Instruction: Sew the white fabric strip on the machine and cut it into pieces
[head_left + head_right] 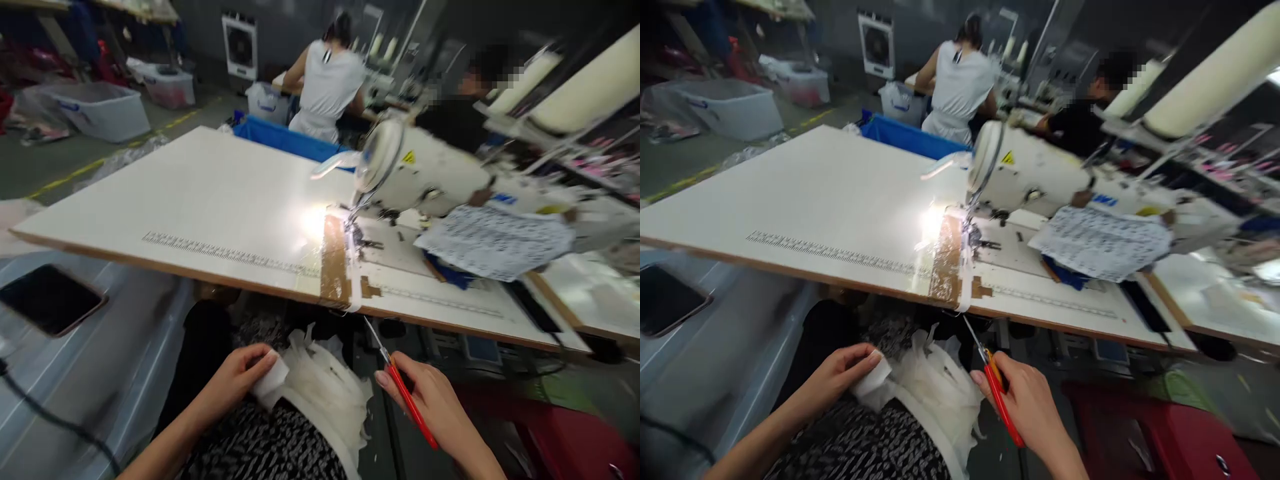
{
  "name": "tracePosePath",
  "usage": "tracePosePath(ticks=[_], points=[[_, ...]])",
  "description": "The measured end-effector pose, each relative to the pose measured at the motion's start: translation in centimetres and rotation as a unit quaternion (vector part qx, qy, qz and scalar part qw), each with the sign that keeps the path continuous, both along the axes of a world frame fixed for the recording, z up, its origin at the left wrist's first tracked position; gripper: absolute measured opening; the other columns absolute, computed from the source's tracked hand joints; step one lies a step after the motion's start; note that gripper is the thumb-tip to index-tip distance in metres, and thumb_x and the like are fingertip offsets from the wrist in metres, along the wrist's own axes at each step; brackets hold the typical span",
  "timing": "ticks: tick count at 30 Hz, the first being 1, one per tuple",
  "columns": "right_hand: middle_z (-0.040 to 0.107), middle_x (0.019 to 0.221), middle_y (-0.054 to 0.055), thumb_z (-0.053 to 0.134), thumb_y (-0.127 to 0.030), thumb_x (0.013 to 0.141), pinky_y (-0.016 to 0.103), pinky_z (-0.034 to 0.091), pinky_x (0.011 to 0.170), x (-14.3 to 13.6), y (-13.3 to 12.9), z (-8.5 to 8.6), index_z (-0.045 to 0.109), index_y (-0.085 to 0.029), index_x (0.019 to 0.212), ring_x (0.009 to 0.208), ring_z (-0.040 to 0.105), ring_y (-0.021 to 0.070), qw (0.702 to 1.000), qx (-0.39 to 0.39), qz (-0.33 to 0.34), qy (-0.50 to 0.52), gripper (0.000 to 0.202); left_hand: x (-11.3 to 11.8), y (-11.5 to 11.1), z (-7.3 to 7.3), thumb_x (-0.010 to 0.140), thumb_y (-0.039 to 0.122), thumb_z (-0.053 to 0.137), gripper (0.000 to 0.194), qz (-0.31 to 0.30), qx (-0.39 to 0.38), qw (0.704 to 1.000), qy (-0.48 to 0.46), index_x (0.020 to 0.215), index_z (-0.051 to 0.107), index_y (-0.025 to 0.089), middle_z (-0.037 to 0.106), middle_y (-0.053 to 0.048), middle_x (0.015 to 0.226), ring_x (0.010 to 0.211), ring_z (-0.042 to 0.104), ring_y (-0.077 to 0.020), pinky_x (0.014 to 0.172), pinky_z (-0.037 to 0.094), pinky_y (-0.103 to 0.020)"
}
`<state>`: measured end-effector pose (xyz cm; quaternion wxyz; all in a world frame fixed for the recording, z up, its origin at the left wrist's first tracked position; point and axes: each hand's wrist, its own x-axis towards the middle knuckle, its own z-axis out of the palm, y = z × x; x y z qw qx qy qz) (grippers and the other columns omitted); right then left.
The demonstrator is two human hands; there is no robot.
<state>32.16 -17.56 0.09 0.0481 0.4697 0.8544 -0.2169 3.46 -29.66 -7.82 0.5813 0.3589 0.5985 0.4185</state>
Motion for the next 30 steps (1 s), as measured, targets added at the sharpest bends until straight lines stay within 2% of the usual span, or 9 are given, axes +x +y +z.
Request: tracePosePath(ticks=[4, 8, 12, 16, 18, 21, 25, 27, 30], points=[[0.063, 0.07, 0.002, 0.039, -0.061, 0.093, 0.027, 0.033, 0.057, 0.7, 4.2, 2.9, 0.039, -0.024, 0.067, 0.069, 0.06, 0.0208, 0.983, 0.1, -0.108, -0.107, 0.045, 0.8, -0.6, -0.4, 0.072, 0.075, 0.058, 0.059, 0.007, 0.024, 1.0, -0.018, 0.069, 0.052, 0.016, 0.041, 0.003, 0.063, 0.059, 0.035, -0.0112, 0.052, 0.028, -0.021], [0.066, 0.076, 0.003, 0.057, -0.055, 0.089, 0.028, 0.044, 0.06, -0.8, 10.7, 4.9, 0.059, -0.018, 0.075, 0.072, 0.064, 0.02, 0.974, 0.103, -0.155, -0.126, 0.039, 0.7, -0.4, -0.1, 0.071, 0.073, 0.062, 0.058, 0.026, 0.033, 0.997, -0.072, 0.067, 0.047, 0.017, 0.036, 0.005, 0.06, 0.056, 0.031, -0.0096, 0.051, 0.026, -0.021], [0.067, 0.102, 0.004, 0.058, -0.039, 0.096, 0.036, 0.054, 0.078, -4.1, 16.4, 5.4, 0.064, -0.017, 0.102, 0.085, 0.065, 0.0165, 0.971, 0.099, -0.169, -0.134, 0.025, 0.7, 0.3, 1.7, 0.065, 0.072, 0.068, 0.058, 0.068, 0.051, 0.993, -0.082, 0.068, 0.052, 0.016, 0.042, 0.004, 0.061, 0.057, 0.035, -0.0105, 0.053, 0.029, -0.021], [0.064, 0.114, 0.007, 0.061, -0.036, 0.094, 0.042, 0.053, 0.086, -7.8, 19.3, 5.3, 0.062, -0.015, 0.112, 0.099, 0.064, 0.0211, 0.971, 0.132, -0.165, -0.111, 0.027, 0.1, 0.9, 3.5, 0.07, 0.071, 0.063, 0.058, 0.07, 0.071, 0.993, -0.065, 0.078, 0.062, 0.014, 0.052, 0.0, 0.069, 0.062, 0.042, -0.0125, 0.056, 0.032, -0.022], [0.062, 0.118, 0.008, 0.06, -0.035, 0.095, 0.044, 0.051, 0.09, -9.0, 19.0, 5.2, 0.062, -0.016, 0.113, 0.103, 0.062, 0.022, 0.973, 0.151, -0.157, -0.072, 0.026, -0.1, 1.0, 3.9, 0.073, 0.069, 0.06, 0.057, 0.077, 0.079, 0.993, -0.043, 0.086, 0.064, 0.014, 0.053, 0.0, 0.073, 0.064, 0.043, -0.0132, 0.057, 0.033, -0.023], [0.065, 0.112, 0.007, 0.055, -0.034, 0.097, 0.043, 0.049, 0.089, -9.8, 15.6, 4.5, 0.064, -0.015, 0.105, 0.102, 0.062, 0.0219, 0.984, 0.136, -0.115, 0.014, 0.022, -0.3, 1.1, 3.8, 0.08, 0.064, 0.055, 0.052, 0.083, 0.087, 0.993, 0.013, 0.099, 0.063, 0.017, 0.051, 0.0, 0.075, 0.067, 0.044, -0.0145, 0.059, 0.035, -0.024], [0.072, 0.085, 0.003, 0.045, -0.034, 0.098, 0.029, 0.051, 0.074, -10.5, 8.3, 2.5, 0.068, -0.017, 0.088, 0.081, 0.067, 0.0172, 0.989, -0.036, 0.033, 0.141, 0.031, -0.4, 1.8, 3.5, 0.088, 0.056, 0.047, 0.048, 0.043, 0.098, 0.992, 0.063, 0.117, 0.057, 0.019, 0.057, -0.002, 0.085, 0.079, 0.052, -0.0192, 0.07, 0.041, -0.027], [0.073, 0.087, 0.002, 0.046, -0.034, 0.097, 0.025, 0.051, 0.07, -11.2, 5.2, 1.5, 0.069, -0.017, 0.093, 0.078, 0.068, 0.0149, 0.968, -0.138, 0.092, 0.19, 0.028, -0.3, 2.4, 3.7, 0.09, 0.053, 0.044, 0.048, 0.014, 0.11, 0.991, 0.07, 0.123, 0.054, 0.019, 0.061, -0.004, 0.096, 0.088, 0.054, -0.0217, 0.078, 0.042, -0.03], [0.072, 0.082, 0.003, 0.048, -0.035, 0.096, 0.023, 0.05, 0.064, -12.5, 2.5, 0.6, 0.068, -0.016, 0.094, 0.074, 0.066, 0.0142, 0.937, -0.224, 0.129, 0.236, 0.029, 0.3, 3.3, 4.4, 0.091, 0.051, 0.043, 0.049, -0.025, 0.128, 0.989, 0.068, 0.126, 0.05, 0.018, 0.061, -0.008, 0.114, 0.102, 0.055, -0.0241, 0.088, 0.041, -0.033]])
